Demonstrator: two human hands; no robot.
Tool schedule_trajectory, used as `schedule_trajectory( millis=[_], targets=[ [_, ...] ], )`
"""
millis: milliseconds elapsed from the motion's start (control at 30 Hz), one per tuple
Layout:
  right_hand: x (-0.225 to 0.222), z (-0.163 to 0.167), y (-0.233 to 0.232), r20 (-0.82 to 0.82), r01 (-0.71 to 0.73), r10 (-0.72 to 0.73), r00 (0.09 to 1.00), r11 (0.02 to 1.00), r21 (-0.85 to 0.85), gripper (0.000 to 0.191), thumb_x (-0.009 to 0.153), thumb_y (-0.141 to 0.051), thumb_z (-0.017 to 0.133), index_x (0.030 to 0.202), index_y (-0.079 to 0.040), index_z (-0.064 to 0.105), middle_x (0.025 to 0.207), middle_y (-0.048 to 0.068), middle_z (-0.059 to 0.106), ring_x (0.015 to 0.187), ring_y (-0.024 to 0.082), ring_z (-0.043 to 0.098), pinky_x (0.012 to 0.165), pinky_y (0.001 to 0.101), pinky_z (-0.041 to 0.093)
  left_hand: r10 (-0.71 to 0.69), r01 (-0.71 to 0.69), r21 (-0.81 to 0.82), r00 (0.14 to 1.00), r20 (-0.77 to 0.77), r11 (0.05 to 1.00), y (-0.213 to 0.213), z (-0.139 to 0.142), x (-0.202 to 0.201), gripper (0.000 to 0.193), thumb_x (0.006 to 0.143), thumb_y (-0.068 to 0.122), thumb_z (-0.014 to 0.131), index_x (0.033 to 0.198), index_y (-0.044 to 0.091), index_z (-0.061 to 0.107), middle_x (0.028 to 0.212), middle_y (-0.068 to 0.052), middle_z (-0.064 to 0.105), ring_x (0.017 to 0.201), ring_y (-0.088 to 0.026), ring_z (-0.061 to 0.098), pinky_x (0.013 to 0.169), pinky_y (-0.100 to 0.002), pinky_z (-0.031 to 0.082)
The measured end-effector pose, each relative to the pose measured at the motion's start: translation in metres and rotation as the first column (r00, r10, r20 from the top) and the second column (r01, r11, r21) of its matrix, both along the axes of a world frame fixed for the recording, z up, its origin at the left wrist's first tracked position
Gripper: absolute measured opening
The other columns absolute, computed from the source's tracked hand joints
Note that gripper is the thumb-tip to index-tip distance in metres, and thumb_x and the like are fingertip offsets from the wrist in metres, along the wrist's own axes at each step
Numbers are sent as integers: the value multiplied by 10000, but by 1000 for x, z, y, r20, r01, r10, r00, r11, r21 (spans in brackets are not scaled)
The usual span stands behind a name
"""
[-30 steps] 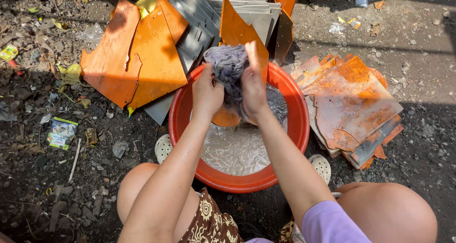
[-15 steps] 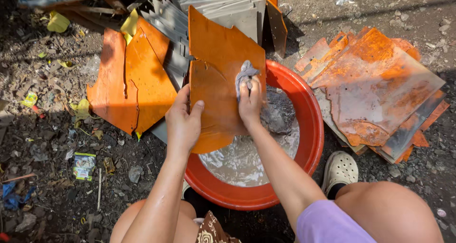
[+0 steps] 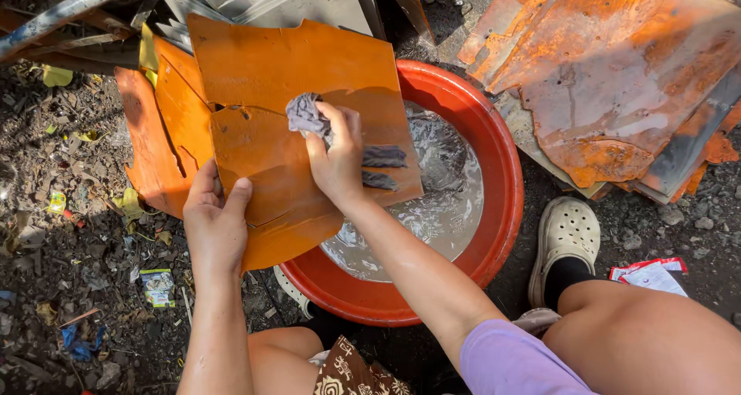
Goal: The person scrubs orange boards with a cloth while dipping them in a red basin of water. They repeatedly wet the cloth, wipe both sides of each board, and place cleaned boards aside.
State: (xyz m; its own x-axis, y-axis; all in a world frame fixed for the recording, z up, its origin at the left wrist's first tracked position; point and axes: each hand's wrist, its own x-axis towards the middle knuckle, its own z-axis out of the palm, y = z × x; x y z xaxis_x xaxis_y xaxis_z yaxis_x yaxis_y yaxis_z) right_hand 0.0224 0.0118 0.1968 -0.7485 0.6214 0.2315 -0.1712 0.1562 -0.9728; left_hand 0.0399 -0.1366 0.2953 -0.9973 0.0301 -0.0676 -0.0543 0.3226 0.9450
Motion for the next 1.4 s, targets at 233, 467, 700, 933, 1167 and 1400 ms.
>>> schedule_trajectory(
  millis=[233, 467, 700, 933, 1167, 1400],
  targets=[
    [17, 58, -12, -261, -21, -30, 965, 982, -189, 389, 1065, -112, 593, 1440, -53, 505, 1312, 152, 542, 1214, 299, 549, 1108, 370, 445, -27, 27, 9, 1000, -9, 1000, 0, 0, -4, 503, 987, -52, 597, 1471, -69, 464, 1453, -133, 589, 1316, -184, 580, 1108, -290, 466],
    [-4, -21, 20, 56, -90, 86, 995, 993, 80, 237, 941, -236, 667, 1115, -81, 708, 1211, 121, 673, 1235, 389, 594, 1041, 488, 426, -20, 20, 5, 1000, -18, 1000, -1, -2, -3, 513, 975, -50, 584, 1472, -63, 457, 1462, -127, 577, 1337, -182, 562, 1116, -288, 449],
    [-12, -91, 45, -6, 117, -120, 993, 962, 246, 366, 944, -274, 683, 1170, 10, 643, 1448, 283, 503, 1319, 506, 483, 1083, 498, 423, 11, -11, -17, 1000, -13, 1000, -1, -4, 7, 517, 985, -36, 580, 1478, -69, 428, 1469, -140, 566, 1341, -182, 551, 1111, -288, 442],
    [13, -18, -32, -117, -130, 138, 984, 989, 75, 275, 1038, -229, 564, 1177, -14, 664, 1320, 206, 652, 1345, 440, 559, 1150, 471, 470, 6, -6, 6, 1000, -13, 1000, 9, -2, 17, 516, 991, -37, 575, 1482, -73, 422, 1462, -155, 572, 1309, -186, 576, 1094, -288, 467],
    [25, -106, 12, 96, 23, -45, 994, 974, 224, 333, 1063, -327, 514, 1069, -57, 708, 1276, 171, 674, 1478, 412, 401, 1234, 640, 202, -6, 5, -22, 1000, -10, 1000, 15, 6, 22, 491, 1012, -40, 551, 1491, -64, 448, 1436, -153, 602, 1283, -181, 596, 1092, -280, 475],
    [18, -81, 17, 116, 60, -72, 991, 993, 101, 483, 1026, -330, 552, 1354, 22, 596, 1379, 261, 565, 1333, 448, 480, 1160, 496, 373, -56, 55, -10, 995, -78, 998, 19, 5, 24, 477, 1012, -54, 563, 1477, -61, 452, 1435, -141, 593, 1286, -179, 588, 1093, -281, 472]
  ],
)
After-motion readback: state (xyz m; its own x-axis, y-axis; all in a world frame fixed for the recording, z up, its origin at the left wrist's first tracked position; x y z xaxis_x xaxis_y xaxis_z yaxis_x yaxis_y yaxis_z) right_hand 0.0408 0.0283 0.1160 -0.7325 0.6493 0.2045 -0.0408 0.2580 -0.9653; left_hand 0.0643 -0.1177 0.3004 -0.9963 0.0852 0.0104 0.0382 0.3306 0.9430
